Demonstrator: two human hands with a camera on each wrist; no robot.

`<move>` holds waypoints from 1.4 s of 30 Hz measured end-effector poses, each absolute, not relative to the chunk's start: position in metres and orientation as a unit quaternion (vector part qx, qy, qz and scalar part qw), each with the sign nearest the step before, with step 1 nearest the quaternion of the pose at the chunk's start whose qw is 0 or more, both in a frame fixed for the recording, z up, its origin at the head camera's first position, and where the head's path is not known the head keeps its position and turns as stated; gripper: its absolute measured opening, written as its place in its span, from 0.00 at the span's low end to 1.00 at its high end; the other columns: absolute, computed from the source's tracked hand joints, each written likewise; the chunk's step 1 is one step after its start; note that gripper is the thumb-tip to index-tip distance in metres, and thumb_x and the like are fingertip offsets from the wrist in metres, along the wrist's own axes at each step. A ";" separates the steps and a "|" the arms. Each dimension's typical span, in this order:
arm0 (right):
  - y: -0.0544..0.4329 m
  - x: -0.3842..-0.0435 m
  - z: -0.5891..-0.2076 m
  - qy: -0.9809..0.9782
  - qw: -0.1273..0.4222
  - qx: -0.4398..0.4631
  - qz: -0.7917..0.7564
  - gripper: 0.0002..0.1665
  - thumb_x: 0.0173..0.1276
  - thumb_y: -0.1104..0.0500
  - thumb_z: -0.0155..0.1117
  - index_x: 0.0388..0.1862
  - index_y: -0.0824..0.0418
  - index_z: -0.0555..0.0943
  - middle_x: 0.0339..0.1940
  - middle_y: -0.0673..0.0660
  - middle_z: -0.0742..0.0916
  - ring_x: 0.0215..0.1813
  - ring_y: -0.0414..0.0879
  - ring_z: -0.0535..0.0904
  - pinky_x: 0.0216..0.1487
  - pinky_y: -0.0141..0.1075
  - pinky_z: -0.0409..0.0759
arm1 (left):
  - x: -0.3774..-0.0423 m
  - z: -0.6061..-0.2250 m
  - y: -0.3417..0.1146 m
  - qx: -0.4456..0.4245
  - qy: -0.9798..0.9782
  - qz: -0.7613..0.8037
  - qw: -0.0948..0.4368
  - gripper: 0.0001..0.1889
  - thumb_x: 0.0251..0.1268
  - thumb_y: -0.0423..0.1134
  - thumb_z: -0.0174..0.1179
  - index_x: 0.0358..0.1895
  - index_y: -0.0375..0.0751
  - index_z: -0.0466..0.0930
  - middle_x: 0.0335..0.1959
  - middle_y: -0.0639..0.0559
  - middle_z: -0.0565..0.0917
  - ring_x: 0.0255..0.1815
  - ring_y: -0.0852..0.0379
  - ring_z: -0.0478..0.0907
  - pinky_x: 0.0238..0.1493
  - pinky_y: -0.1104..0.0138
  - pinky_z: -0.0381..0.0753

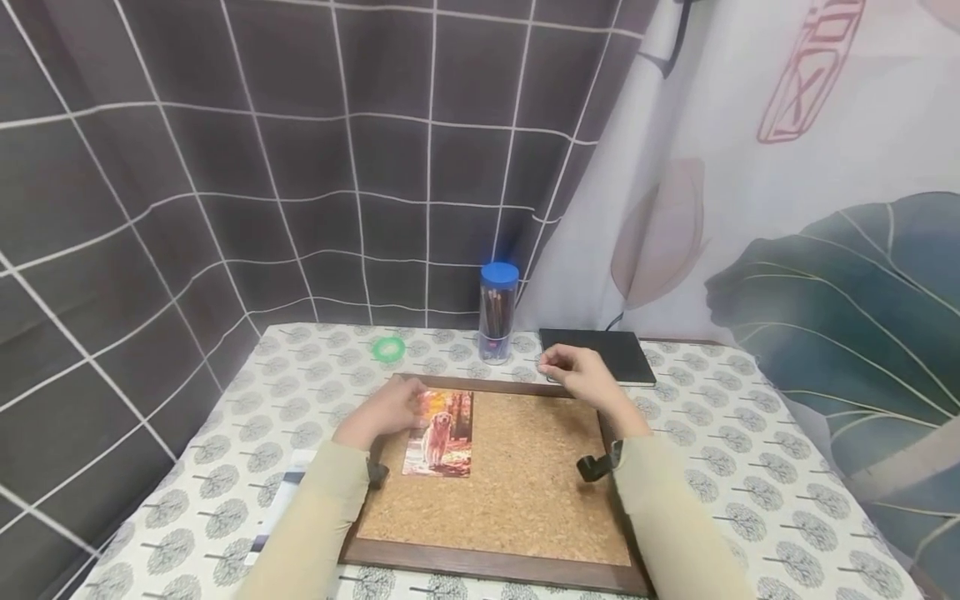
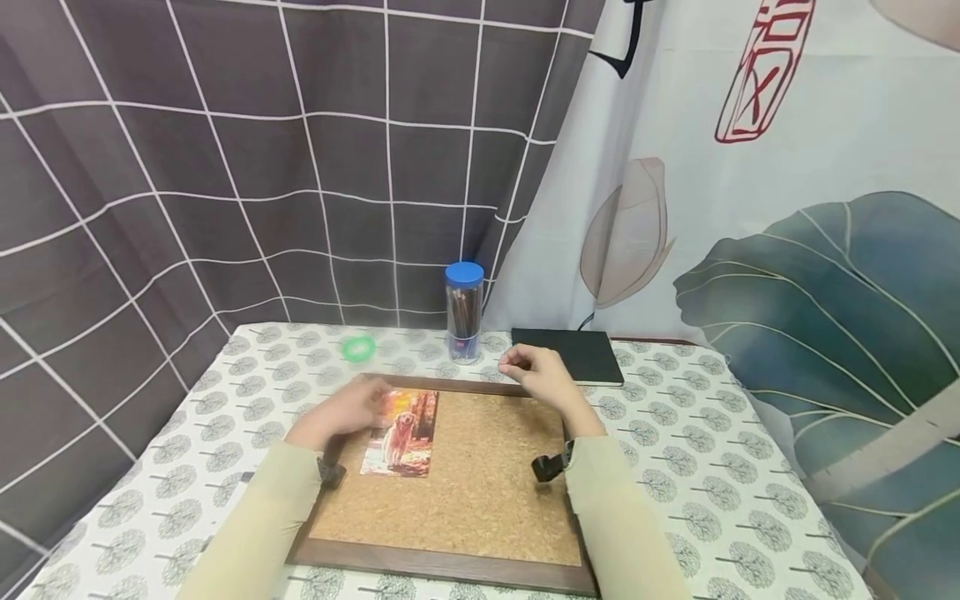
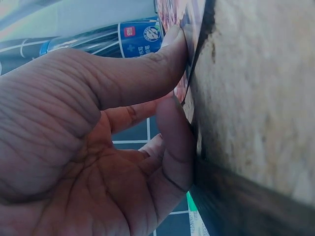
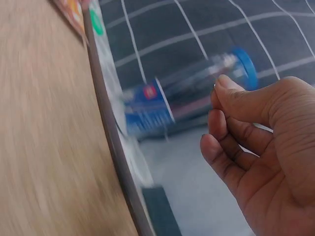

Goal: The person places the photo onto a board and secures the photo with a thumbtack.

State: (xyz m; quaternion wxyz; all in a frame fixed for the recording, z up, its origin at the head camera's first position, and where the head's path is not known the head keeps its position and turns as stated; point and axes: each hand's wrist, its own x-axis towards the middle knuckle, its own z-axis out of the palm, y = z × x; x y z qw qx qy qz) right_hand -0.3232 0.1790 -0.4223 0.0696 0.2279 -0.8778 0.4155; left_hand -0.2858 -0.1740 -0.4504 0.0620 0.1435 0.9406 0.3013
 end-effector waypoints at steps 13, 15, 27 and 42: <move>0.072 -0.329 -0.447 -0.839 -0.064 0.280 0.463 0.03 0.67 0.59 0.68 0.39 0.56 0.85 0.36 0.50 0.87 0.43 0.44 0.81 0.53 0.44 0.79 | -0.289 -0.451 -0.176 0.140 0.942 0.298 0.062 0.29 0.50 0.38 0.77 0.57 0.38 0.78 0.51 0.40 0.76 0.53 0.43 0.76 0.62 0.46 0.75; 0.062 -0.330 -0.453 -0.830 -0.080 0.287 0.471 0.03 0.67 0.61 0.68 0.38 0.58 0.85 0.36 0.51 0.88 0.44 0.45 0.82 0.54 0.45 0.79 | -0.290 -0.452 -0.175 0.142 0.943 0.295 0.060 0.29 0.49 0.39 0.77 0.57 0.38 0.78 0.51 0.40 0.76 0.53 0.43 0.76 0.61 0.46 0.75; 0.036 -0.337 -0.483 -0.850 -0.066 0.275 0.444 0.04 0.68 0.59 0.68 0.37 0.58 0.85 0.32 0.48 0.87 0.36 0.41 0.81 0.46 0.40 0.80 | -0.292 -0.454 -0.174 0.137 0.944 0.295 0.060 0.25 0.50 0.40 0.77 0.53 0.42 0.80 0.49 0.44 0.78 0.51 0.46 0.76 0.60 0.45 0.76; 0.037 -0.334 -0.486 -0.872 -0.044 0.274 0.404 0.03 0.68 0.57 0.68 0.37 0.55 0.86 0.32 0.48 0.88 0.30 0.41 0.79 0.38 0.37 0.80 | -0.290 -0.453 -0.173 0.123 0.943 0.300 0.070 0.29 0.50 0.40 0.76 0.58 0.41 0.78 0.48 0.43 0.76 0.47 0.48 0.75 0.58 0.45 0.77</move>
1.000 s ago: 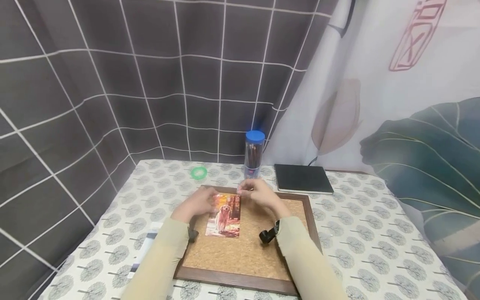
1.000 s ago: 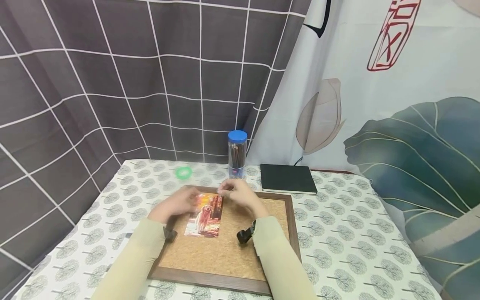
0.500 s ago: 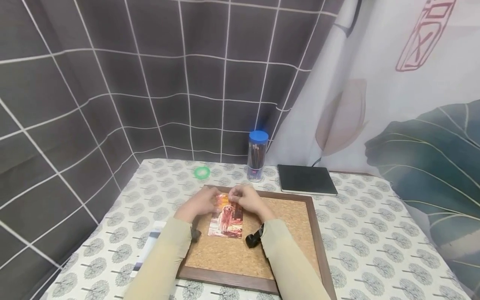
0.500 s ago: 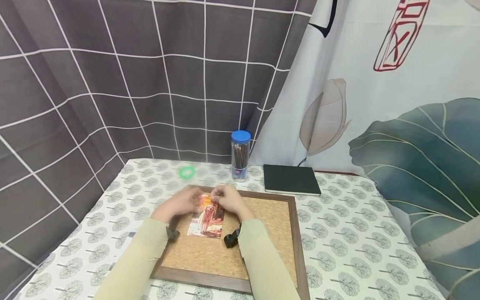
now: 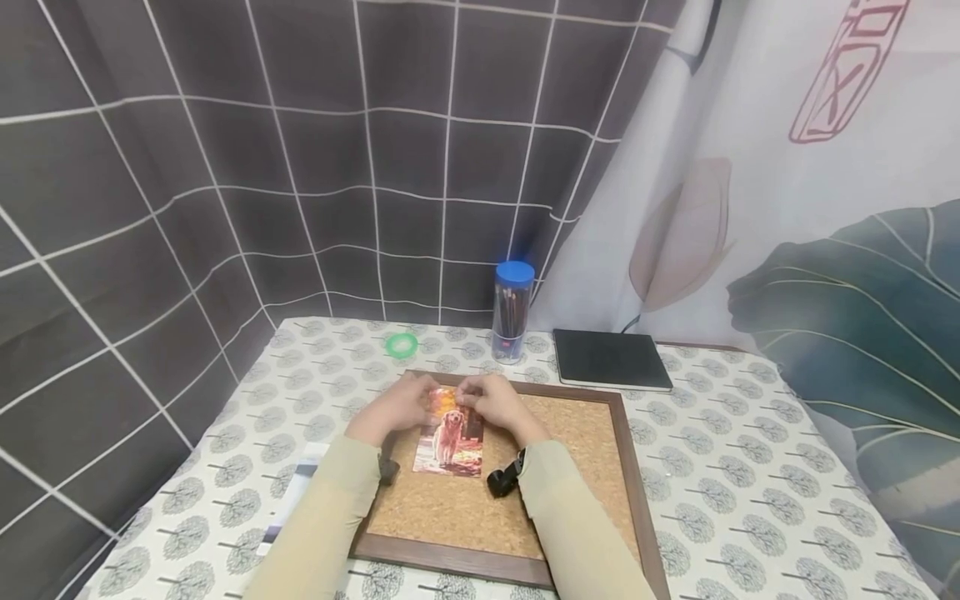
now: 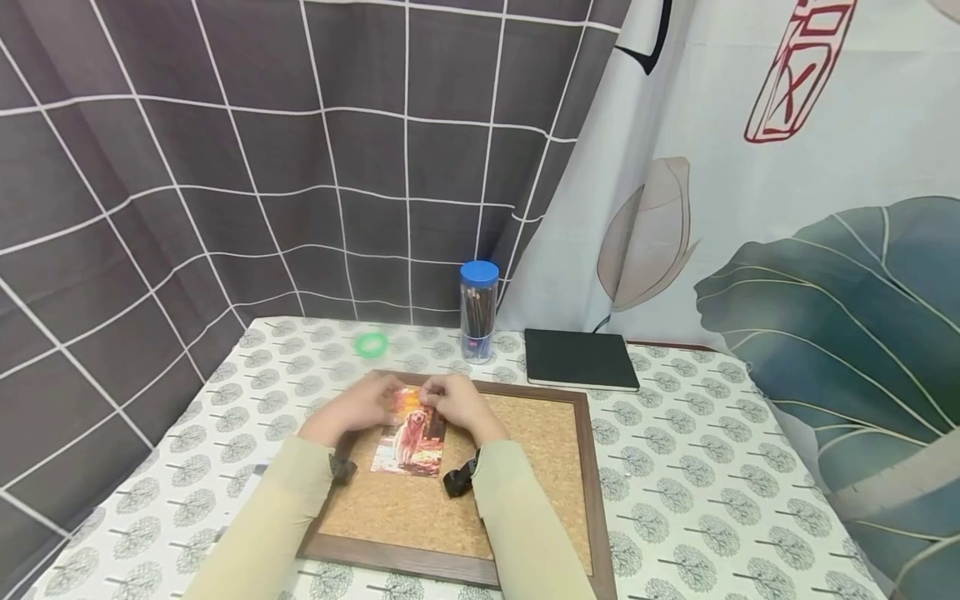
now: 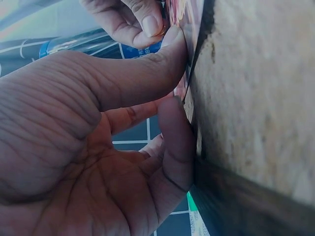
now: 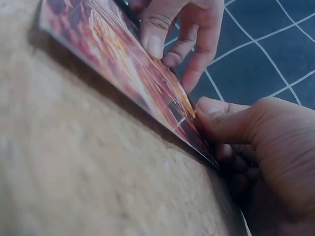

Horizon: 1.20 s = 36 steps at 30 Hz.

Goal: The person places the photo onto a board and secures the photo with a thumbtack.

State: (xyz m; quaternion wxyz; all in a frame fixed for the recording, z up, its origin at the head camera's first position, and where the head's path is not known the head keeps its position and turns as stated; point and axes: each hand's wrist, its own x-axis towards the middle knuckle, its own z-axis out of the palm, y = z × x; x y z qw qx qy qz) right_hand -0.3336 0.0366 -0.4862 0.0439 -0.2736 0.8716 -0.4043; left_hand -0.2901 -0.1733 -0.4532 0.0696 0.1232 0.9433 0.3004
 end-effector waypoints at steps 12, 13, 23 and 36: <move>0.032 -0.332 -0.486 0.888 0.017 -0.254 -0.383 0.03 0.66 0.59 0.70 0.35 0.58 0.87 0.31 0.48 0.85 0.32 0.41 0.78 0.41 0.38 0.80 | -0.290 -0.452 -0.173 0.122 0.945 0.297 0.068 0.29 0.50 0.40 0.76 0.57 0.41 0.78 0.49 0.41 0.76 0.47 0.46 0.76 0.58 0.44 0.77; 0.031 -0.331 -0.486 0.891 0.013 -0.250 -0.380 0.04 0.65 0.59 0.71 0.35 0.58 0.87 0.31 0.48 0.85 0.34 0.41 0.78 0.43 0.39 0.80 | -0.289 -0.452 -0.173 0.121 0.945 0.297 0.069 0.28 0.50 0.39 0.76 0.57 0.40 0.78 0.49 0.41 0.76 0.47 0.46 0.76 0.58 0.44 0.77; 0.023 -0.327 -0.483 0.899 0.000 -0.173 -0.402 0.02 0.56 0.63 0.74 0.30 0.59 0.89 0.30 0.51 0.89 0.39 0.47 0.82 0.54 0.48 0.79 | -0.289 -0.452 -0.172 0.124 0.946 0.293 0.068 0.28 0.50 0.39 0.76 0.56 0.40 0.78 0.47 0.42 0.75 0.44 0.48 0.76 0.57 0.45 0.78; 0.021 -0.326 -0.482 0.897 0.003 -0.143 -0.418 0.02 0.56 0.62 0.76 0.28 0.58 0.89 0.28 0.50 0.90 0.39 0.48 0.83 0.56 0.49 0.78 | -0.290 -0.452 -0.172 0.125 0.945 0.293 0.070 0.28 0.50 0.39 0.76 0.56 0.39 0.78 0.46 0.43 0.74 0.43 0.49 0.76 0.58 0.45 0.78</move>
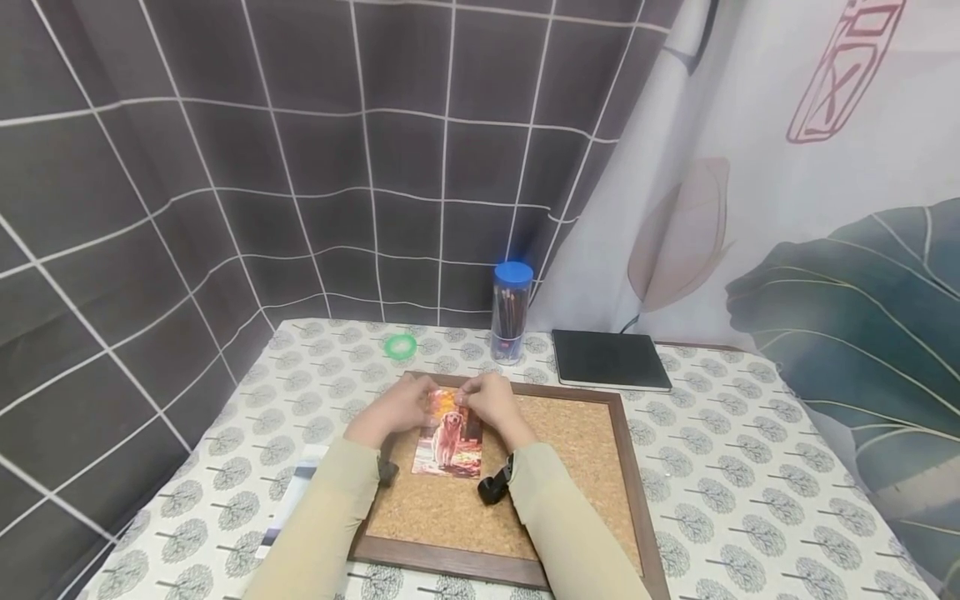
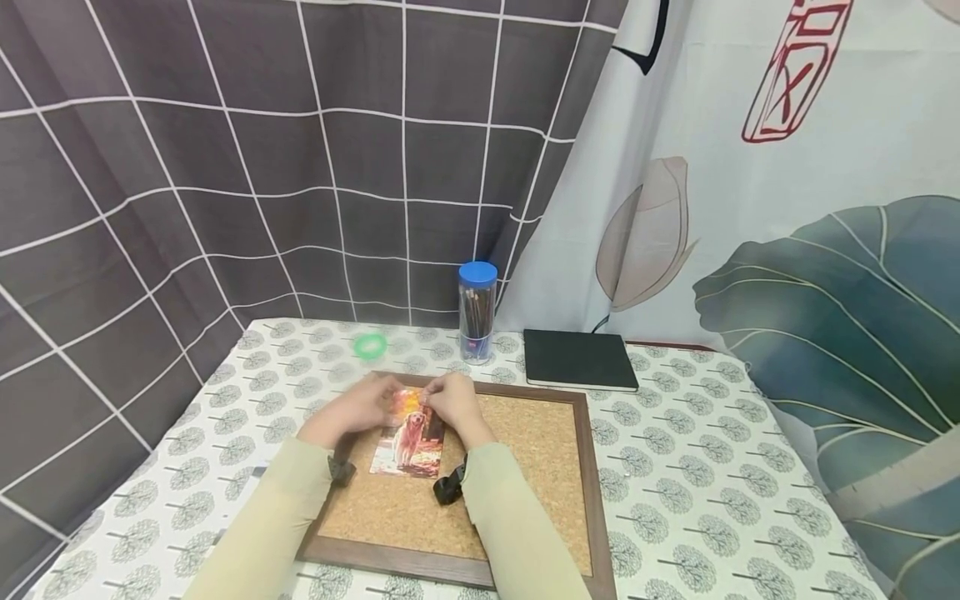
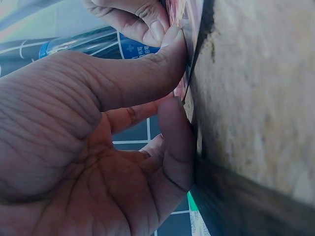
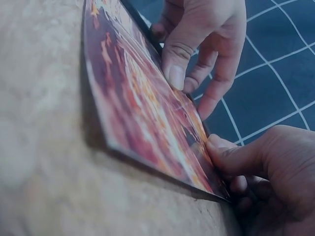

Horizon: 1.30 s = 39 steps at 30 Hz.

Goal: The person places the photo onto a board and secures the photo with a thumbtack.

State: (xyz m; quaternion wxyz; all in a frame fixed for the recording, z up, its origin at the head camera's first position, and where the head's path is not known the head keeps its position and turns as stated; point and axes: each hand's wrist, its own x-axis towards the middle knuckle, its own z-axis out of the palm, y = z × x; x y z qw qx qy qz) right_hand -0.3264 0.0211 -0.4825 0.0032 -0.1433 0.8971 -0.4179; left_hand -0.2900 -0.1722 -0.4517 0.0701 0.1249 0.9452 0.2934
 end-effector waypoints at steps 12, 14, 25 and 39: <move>0.021 -0.325 -0.481 0.889 0.007 -0.117 -0.443 0.04 0.54 0.61 0.78 0.27 0.57 0.89 0.32 0.51 0.90 0.43 0.48 0.82 0.55 0.47 0.77 | -0.291 -0.454 -0.173 0.124 0.946 0.290 0.070 0.28 0.50 0.40 0.76 0.56 0.41 0.78 0.47 0.43 0.74 0.45 0.47 0.76 0.59 0.44 0.76; 0.022 -0.325 -0.481 0.888 0.006 -0.117 -0.444 0.04 0.54 0.61 0.78 0.26 0.57 0.89 0.32 0.51 0.90 0.43 0.48 0.82 0.55 0.47 0.77 | -0.291 -0.454 -0.173 0.125 0.946 0.290 0.069 0.28 0.50 0.40 0.76 0.56 0.40 0.78 0.47 0.43 0.74 0.45 0.47 0.76 0.59 0.44 0.76; 0.025 -0.324 -0.482 0.887 0.013 -0.128 -0.443 0.03 0.56 0.60 0.77 0.28 0.57 0.89 0.31 0.50 0.90 0.40 0.45 0.81 0.52 0.46 0.78 | -0.291 -0.454 -0.173 0.124 0.946 0.292 0.071 0.29 0.50 0.39 0.76 0.57 0.40 0.78 0.46 0.43 0.74 0.44 0.48 0.76 0.59 0.44 0.77; 0.024 -0.326 -0.484 0.884 0.014 -0.132 -0.449 0.03 0.61 0.59 0.74 0.34 0.56 0.90 0.34 0.50 0.90 0.41 0.46 0.83 0.54 0.48 0.78 | -0.292 -0.455 -0.173 0.128 0.947 0.286 0.066 0.29 0.49 0.41 0.77 0.56 0.41 0.78 0.46 0.43 0.75 0.45 0.48 0.76 0.59 0.44 0.77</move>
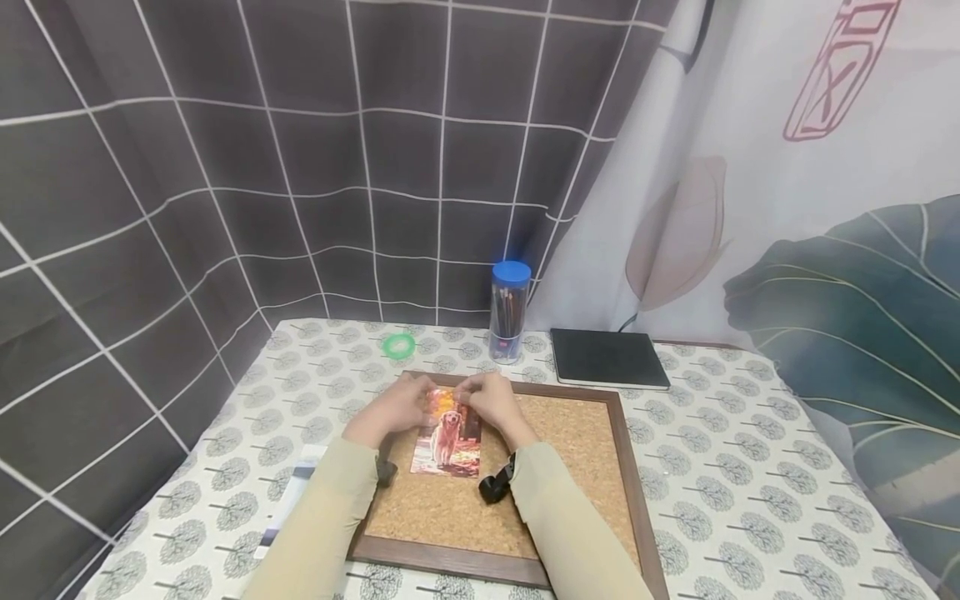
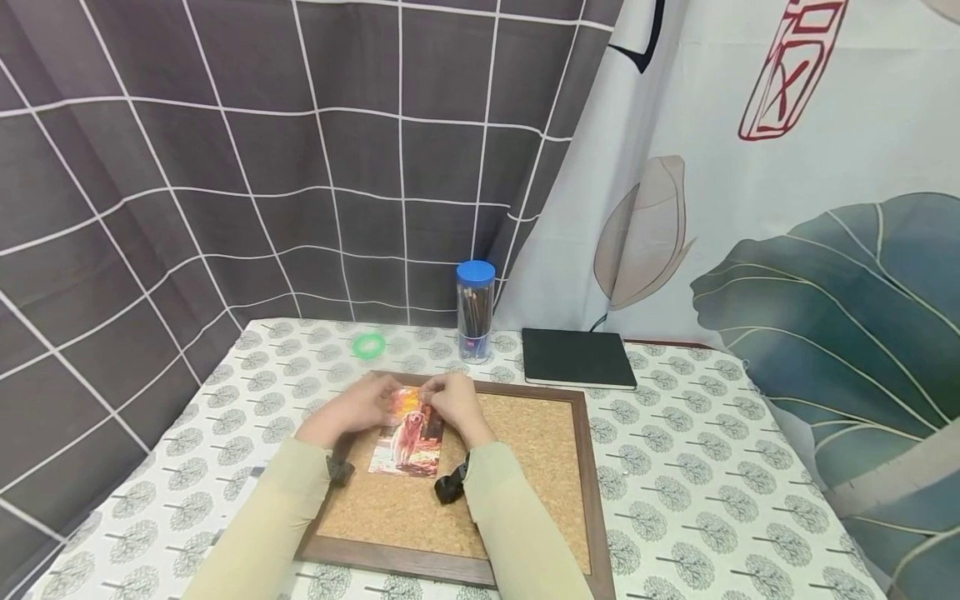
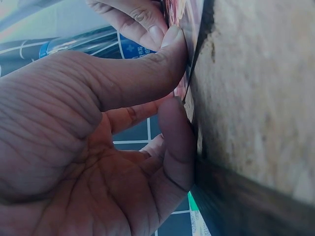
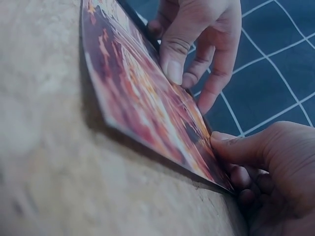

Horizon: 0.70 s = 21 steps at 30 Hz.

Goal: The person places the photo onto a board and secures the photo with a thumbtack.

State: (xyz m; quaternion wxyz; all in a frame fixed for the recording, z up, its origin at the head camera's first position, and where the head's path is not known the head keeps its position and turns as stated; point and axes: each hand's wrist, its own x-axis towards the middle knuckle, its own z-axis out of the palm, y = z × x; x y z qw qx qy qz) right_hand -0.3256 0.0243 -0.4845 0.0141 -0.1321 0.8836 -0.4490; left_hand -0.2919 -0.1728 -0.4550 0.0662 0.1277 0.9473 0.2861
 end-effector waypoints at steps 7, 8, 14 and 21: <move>0.024 -0.324 -0.483 0.881 0.017 -0.132 -0.454 0.03 0.61 0.59 0.74 0.34 0.57 0.89 0.32 0.50 0.90 0.38 0.44 0.82 0.50 0.45 0.79 | -0.291 -0.455 -0.173 0.126 0.947 0.290 0.066 0.28 0.50 0.41 0.76 0.56 0.40 0.78 0.45 0.44 0.74 0.43 0.48 0.75 0.58 0.45 0.78; 0.023 -0.324 -0.483 0.881 0.017 -0.132 -0.454 0.03 0.61 0.59 0.74 0.33 0.57 0.89 0.32 0.50 0.90 0.37 0.44 0.81 0.50 0.44 0.79 | -0.291 -0.455 -0.173 0.126 0.946 0.290 0.066 0.28 0.50 0.41 0.76 0.56 0.40 0.78 0.45 0.44 0.75 0.44 0.48 0.75 0.58 0.45 0.78; 0.023 -0.323 -0.483 0.881 0.015 -0.136 -0.453 0.03 0.61 0.60 0.74 0.33 0.58 0.89 0.32 0.51 0.90 0.35 0.43 0.80 0.47 0.42 0.79 | -0.290 -0.455 -0.172 0.128 0.946 0.289 0.065 0.28 0.50 0.40 0.76 0.55 0.40 0.78 0.45 0.44 0.75 0.44 0.49 0.75 0.57 0.45 0.78; 0.024 -0.324 -0.483 0.880 0.017 -0.141 -0.453 0.02 0.62 0.60 0.74 0.33 0.58 0.89 0.31 0.50 0.89 0.35 0.43 0.80 0.45 0.42 0.79 | -0.289 -0.452 -0.172 0.130 0.947 0.287 0.064 0.28 0.50 0.41 0.76 0.55 0.40 0.78 0.46 0.42 0.75 0.43 0.48 0.76 0.58 0.44 0.78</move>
